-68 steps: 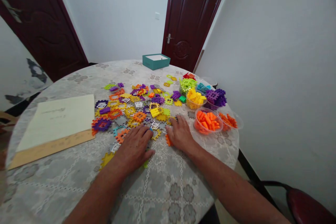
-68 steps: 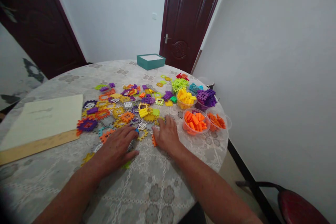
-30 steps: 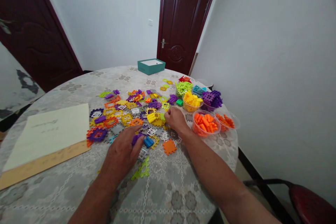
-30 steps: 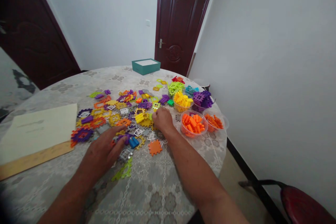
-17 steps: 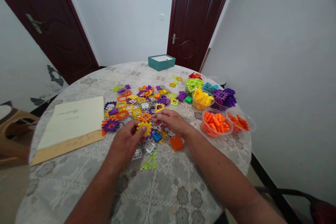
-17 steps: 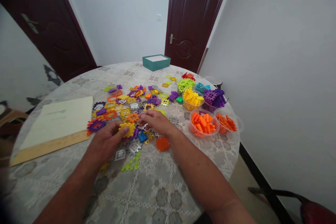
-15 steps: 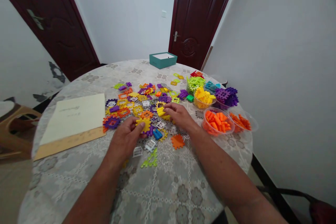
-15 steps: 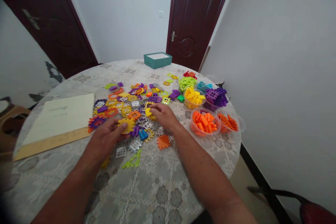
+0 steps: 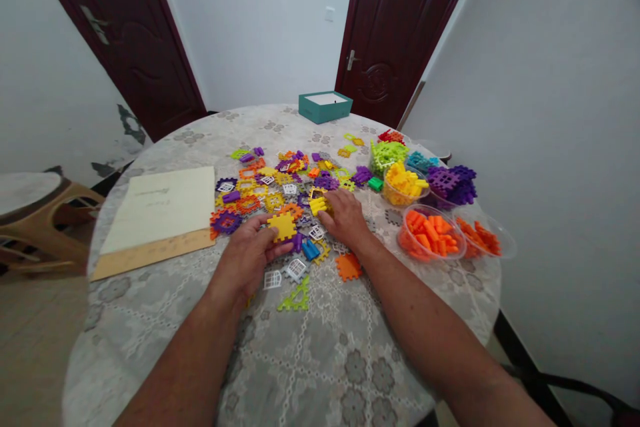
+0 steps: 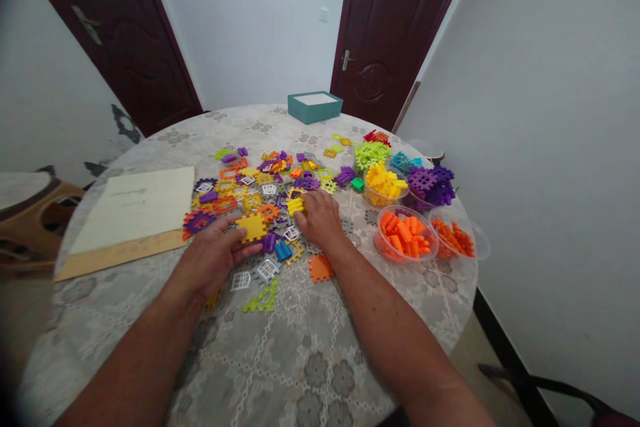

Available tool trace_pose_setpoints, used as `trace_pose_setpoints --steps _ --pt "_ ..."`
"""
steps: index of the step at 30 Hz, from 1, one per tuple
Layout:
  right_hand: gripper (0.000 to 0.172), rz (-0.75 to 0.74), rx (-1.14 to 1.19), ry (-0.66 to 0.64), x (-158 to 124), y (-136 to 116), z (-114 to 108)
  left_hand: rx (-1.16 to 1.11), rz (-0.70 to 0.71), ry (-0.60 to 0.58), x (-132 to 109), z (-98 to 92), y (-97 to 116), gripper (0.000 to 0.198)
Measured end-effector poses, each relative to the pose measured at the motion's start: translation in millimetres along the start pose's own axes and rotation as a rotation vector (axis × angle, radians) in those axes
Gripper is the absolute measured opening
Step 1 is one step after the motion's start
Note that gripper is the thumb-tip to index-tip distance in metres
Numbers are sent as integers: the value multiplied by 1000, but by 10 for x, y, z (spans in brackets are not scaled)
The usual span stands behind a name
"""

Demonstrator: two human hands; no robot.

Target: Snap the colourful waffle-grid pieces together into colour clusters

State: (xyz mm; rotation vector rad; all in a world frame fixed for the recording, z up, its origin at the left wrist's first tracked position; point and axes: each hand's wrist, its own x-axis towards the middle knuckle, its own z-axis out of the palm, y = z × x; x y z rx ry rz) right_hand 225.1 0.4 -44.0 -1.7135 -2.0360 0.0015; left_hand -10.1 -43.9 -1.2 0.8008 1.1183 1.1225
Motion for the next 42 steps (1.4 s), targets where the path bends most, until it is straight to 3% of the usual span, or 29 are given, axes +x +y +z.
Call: trace_pose_setpoints --steps 9,13,17,20,23,26,30,32,37,42 --pt "20 -8 51 11 -13 -61 -39 -91 -32 -12 -7 2 21 23" --pt "16 50 307 109 -66 -218 -174 -106 0 11 14 -11 -16 27" --pt "16 114 798 -80 -131 -490 -201 -107 6 -56 -7 4 4 36" --pt "14 139 952 -197 -183 -688 -126 -87 -4 -160 -37 15 29 37" --pt "14 129 918 -209 -226 -787 -69 -10 5 -188 -48 18 18 39" --pt "17 64 819 -150 -216 -731 -92 11 11 -167 -38 23 -9 39" --pt "21 85 505 108 -100 -376 -164 -42 17 -106 -12 22 -14 37" --pt "24 121 307 162 -44 -134 -163 -62 15 -80 3 9 -9 37" --pt "38 162 82 88 -25 260 -39 -74 24 -42 22 -39 -5 32" --pt "36 94 80 45 -42 203 31 9 -28 -136 -11 -45 9 35"
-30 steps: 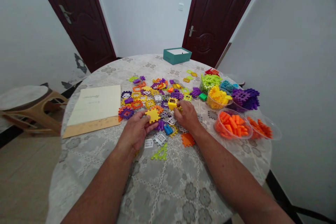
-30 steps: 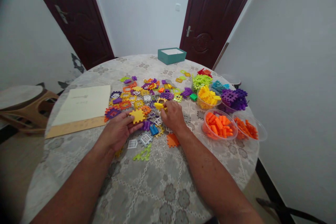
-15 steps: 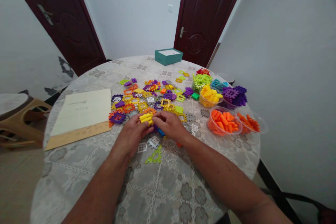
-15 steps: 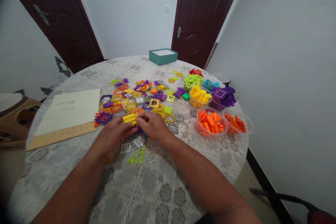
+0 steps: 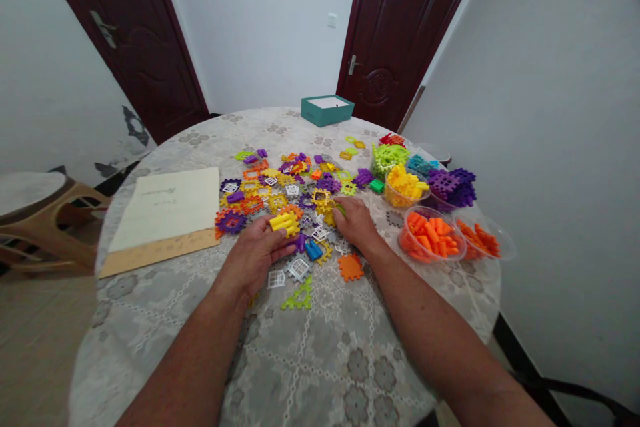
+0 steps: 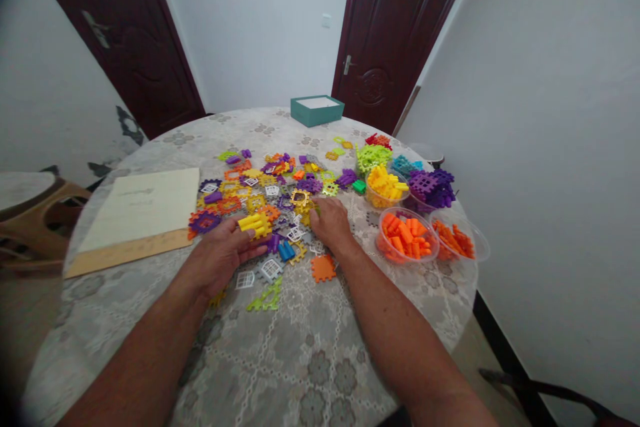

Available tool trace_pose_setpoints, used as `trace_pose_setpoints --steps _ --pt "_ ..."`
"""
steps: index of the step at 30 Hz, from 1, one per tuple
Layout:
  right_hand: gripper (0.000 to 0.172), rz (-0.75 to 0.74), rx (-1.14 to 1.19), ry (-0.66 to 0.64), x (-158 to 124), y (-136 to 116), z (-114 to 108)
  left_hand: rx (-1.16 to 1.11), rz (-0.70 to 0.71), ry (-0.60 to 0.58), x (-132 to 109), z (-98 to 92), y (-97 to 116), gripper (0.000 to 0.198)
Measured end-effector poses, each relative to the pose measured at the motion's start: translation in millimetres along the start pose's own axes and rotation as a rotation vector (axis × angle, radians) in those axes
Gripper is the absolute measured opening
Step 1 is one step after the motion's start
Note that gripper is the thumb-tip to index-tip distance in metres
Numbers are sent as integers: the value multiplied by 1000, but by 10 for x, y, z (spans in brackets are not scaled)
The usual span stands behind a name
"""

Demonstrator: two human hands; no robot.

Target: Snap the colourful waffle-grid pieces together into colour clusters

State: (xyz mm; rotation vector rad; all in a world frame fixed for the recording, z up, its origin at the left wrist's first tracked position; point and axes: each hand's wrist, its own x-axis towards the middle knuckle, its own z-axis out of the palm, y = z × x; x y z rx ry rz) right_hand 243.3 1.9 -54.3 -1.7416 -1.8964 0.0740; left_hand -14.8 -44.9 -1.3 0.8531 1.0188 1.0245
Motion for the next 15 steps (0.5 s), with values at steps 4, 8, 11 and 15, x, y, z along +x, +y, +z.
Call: trace_pose_setpoints --steps 4,8,11,15 --pt "29 -46 139 117 -32 -271 -87 70 37 -60 -18 34 1 43" --pt "33 -88 579 -99 -104 -633 -187 195 120 -133 -22 50 7 54" --pt "30 -55 726 -230 -144 -803 -247 309 188 -161 -19 50 7 56" --pt "28 -51 722 -272 -156 -851 -365 341 211 -157 -27 81 1 62"
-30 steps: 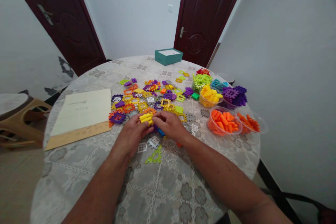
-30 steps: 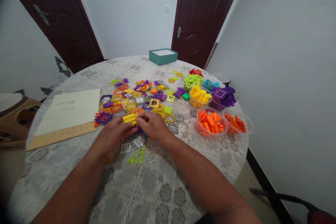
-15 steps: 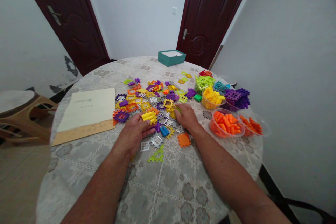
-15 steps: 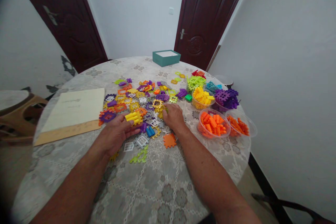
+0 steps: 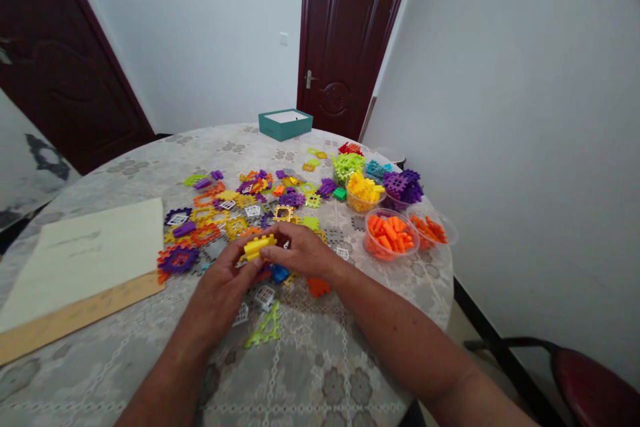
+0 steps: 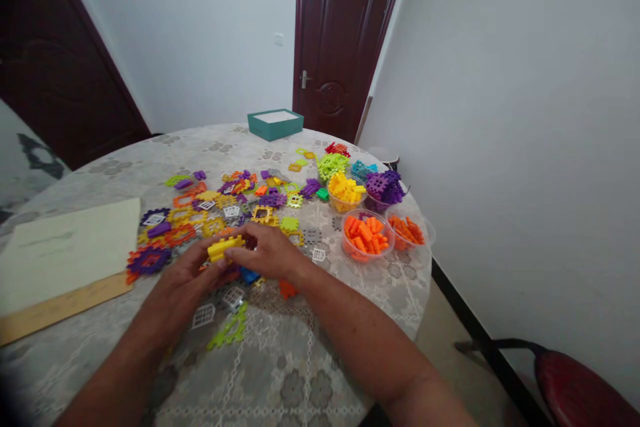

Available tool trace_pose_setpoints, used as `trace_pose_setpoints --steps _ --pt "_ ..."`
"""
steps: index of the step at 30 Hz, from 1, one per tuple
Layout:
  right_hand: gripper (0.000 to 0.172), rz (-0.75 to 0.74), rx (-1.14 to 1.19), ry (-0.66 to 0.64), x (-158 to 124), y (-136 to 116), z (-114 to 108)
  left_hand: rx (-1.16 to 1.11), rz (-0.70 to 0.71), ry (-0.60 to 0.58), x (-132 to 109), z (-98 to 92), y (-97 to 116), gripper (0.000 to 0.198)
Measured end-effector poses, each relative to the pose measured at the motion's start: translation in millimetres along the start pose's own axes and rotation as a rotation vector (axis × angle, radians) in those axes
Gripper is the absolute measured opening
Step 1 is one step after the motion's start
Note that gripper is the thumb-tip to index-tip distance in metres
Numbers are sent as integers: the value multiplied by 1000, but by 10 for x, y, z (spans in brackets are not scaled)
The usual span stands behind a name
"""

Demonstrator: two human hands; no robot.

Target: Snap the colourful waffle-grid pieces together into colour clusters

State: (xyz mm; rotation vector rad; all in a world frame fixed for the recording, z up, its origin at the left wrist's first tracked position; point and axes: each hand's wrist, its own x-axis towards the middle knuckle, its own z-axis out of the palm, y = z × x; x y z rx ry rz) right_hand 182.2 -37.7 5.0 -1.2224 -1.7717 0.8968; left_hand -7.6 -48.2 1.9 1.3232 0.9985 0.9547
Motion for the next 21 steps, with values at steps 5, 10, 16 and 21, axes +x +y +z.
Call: trace_pose_setpoints --steps 5,10,16,21 --pt "24 24 2 -75 -19 -127 -247 -51 -32 0 -2 67 5 74" --pt "24 4 -429 369 -20 -177 -1084 -34 -44 179 5 61 25 62" --pt "31 313 -1065 554 185 118 -2219 54 -26 294 -6 -3 117 38" --pt "36 559 -1267 423 345 416 -2471 14 5 392 41 -124 90 38"
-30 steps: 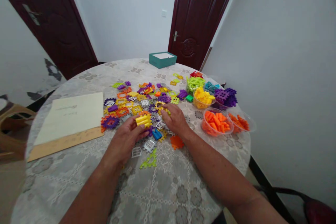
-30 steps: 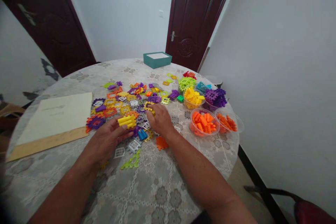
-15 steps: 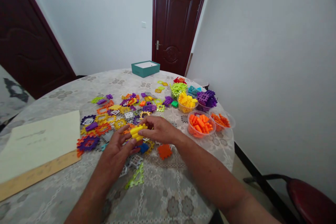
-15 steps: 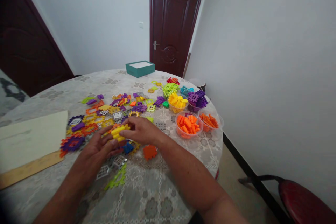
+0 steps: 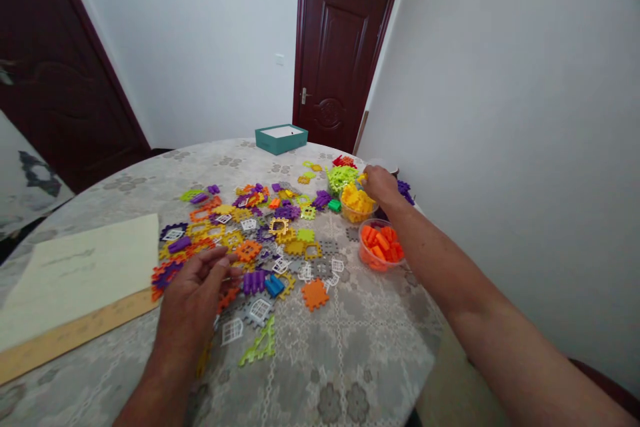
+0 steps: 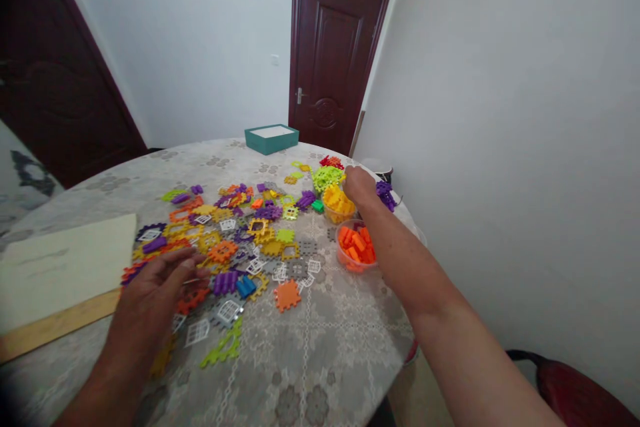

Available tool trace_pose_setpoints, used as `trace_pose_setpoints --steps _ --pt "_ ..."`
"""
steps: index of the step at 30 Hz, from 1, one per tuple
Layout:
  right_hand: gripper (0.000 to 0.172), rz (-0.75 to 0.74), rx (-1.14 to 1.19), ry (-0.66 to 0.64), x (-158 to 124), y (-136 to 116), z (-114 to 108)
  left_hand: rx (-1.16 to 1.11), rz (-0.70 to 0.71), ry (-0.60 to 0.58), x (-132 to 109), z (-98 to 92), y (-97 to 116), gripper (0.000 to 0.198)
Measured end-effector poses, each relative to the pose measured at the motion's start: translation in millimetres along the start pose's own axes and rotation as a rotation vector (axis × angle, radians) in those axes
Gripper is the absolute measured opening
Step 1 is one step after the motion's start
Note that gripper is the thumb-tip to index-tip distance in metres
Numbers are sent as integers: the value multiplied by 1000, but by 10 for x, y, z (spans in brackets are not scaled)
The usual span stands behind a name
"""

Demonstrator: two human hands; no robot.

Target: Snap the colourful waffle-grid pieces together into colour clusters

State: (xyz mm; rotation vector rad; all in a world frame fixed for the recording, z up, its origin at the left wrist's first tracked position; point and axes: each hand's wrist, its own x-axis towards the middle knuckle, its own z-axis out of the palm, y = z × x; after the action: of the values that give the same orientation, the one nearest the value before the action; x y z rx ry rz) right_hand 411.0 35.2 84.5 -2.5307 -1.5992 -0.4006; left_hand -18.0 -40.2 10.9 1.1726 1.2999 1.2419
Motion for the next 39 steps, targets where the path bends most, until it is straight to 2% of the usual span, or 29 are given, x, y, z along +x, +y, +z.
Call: trace_pose_setpoints --steps 5,14,18,22,24,26,29,31,34,36,39 --pt "34 -24 -41 -112 32 16 174 -62 -19 44 41 -62 -16 36" --pt "42 -111 -106 -219 155 124 239 -180 41 93 56 -152 39 33" --pt "41 -141 -135 -191 132 142 213 -246 67 123 80 -217 69 31" --pt "42 -100 -152 -67 32 73 36 -327 60 157 107 -316 108 32" --pt "41 -141 -112 3 -96 -55 -91 -374 59 166 124 -364 126 32" --pt "39 -257 -14 36 -298 -267 -185 -413 65 171 142 -400 139 31" --pt "35 -483 181 -22 -691 -699 -166 -457 72 177 159 -430 148 29" --pt "33 -581 281 -49 -938 -1003 -33 -469 68 182 159 -442 151 29" --pt "33 -653 337 -78 -1173 -1391 262 -474 68 188 147 -464 160 30" --pt "35 -640 301 -98 -1233 -1578 450 -477 73 196 136 -486 173 29" --pt "36 -545 239 -108 -1245 -1744 641 -482 74 220 123 -528 207 28"
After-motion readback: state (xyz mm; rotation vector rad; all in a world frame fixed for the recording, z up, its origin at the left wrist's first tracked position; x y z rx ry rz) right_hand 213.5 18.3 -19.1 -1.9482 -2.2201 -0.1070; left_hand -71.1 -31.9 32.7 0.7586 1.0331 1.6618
